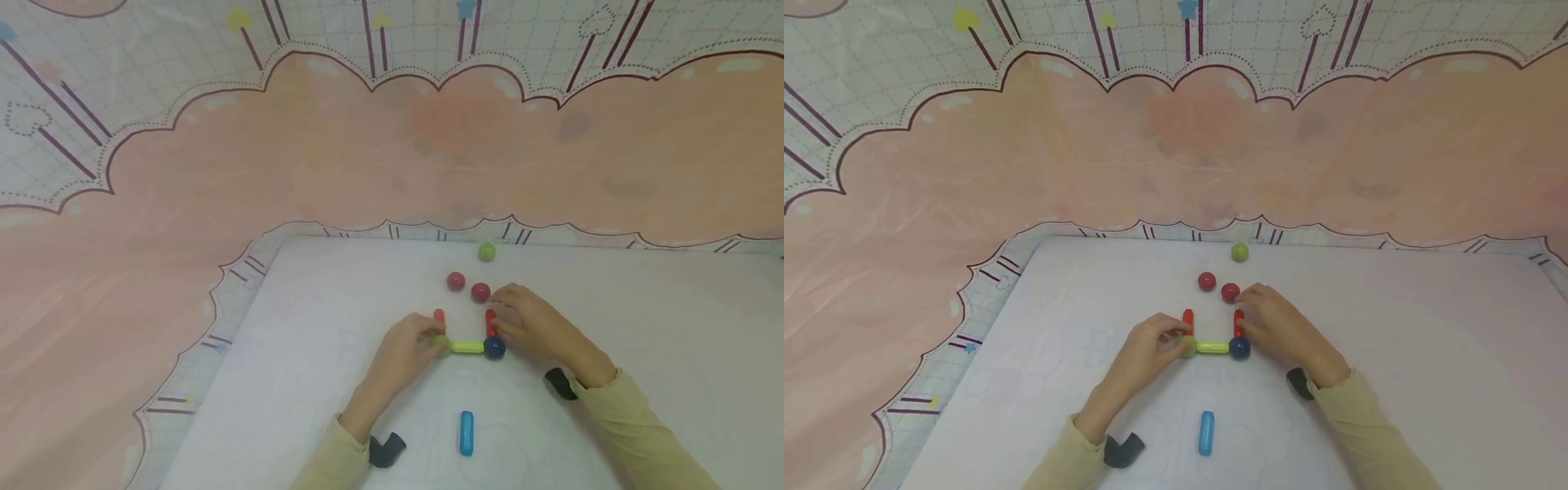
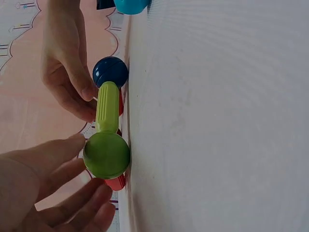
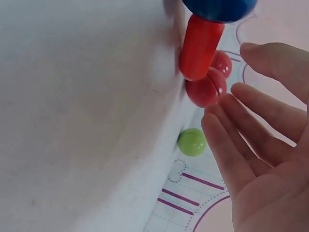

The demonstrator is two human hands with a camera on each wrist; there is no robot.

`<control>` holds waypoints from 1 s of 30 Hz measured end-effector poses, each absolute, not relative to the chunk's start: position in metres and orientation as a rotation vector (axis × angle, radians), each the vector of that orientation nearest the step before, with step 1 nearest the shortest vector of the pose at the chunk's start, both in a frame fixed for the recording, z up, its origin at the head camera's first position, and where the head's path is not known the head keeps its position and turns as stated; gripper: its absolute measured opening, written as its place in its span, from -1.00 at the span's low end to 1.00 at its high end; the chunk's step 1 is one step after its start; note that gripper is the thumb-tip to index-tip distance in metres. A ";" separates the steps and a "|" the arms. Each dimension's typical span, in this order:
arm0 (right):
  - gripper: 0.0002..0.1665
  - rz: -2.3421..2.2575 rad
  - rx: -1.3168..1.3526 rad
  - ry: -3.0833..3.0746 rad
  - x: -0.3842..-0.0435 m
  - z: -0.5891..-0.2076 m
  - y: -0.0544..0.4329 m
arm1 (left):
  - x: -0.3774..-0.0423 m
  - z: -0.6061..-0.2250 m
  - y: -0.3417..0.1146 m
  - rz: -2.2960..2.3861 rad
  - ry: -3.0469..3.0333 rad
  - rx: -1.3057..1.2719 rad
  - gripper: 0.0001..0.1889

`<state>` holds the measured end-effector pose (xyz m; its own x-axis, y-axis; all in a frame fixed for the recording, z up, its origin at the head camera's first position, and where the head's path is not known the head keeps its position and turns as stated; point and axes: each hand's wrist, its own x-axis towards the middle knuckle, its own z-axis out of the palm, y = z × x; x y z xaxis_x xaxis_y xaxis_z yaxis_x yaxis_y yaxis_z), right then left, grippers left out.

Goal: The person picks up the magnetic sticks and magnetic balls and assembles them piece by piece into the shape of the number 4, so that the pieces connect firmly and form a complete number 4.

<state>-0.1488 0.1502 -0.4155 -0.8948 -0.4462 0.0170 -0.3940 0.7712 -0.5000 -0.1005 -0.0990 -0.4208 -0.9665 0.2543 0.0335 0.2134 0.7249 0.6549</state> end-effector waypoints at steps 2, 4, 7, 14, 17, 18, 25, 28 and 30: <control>-0.51 -0.795 -0.655 2.857 -0.151 -0.414 0.149 | -0.100 -0.421 -0.099 1.058 2.868 0.376 -0.71; -0.51 -0.816 -0.647 2.855 -0.153 -0.414 0.148 | -0.100 -0.422 -0.100 1.047 2.869 0.373 -0.71; -0.50 -0.828 -0.647 2.854 -0.157 -0.412 0.144 | -0.099 -0.422 -0.100 1.036 2.859 0.362 -0.70; -0.53 -0.804 -0.640 2.871 -0.163 -0.407 0.136 | -0.101 -0.424 -0.101 1.036 2.785 0.311 -0.69; -0.55 -0.805 -0.615 2.865 -0.166 -0.407 0.133 | -0.101 -0.425 -0.101 1.060 2.754 0.300 -0.68; -0.56 -0.807 -0.605 2.860 -0.167 -0.407 0.132 | -0.101 -0.425 -0.102 1.069 2.745 0.299 -0.68; -0.58 -0.786 -0.611 2.855 -0.172 -0.409 0.129 | -0.102 -0.426 -0.102 1.156 2.693 0.301 -0.69; -0.58 -0.788 -0.625 2.859 -0.174 -0.410 0.129 | -0.102 -0.426 -0.102 1.163 2.690 0.289 -0.69; -0.60 -0.800 -0.618 2.858 -0.176 -0.410 0.129 | -0.102 -0.426 -0.101 1.163 2.691 0.281 -0.70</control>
<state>-0.1758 0.1294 -0.4104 -0.9112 -0.4121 0.0034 -0.3540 0.7785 -0.5183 -0.1018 -0.1010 -0.4262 -0.9626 0.2501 -0.1037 0.0958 0.6730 0.7334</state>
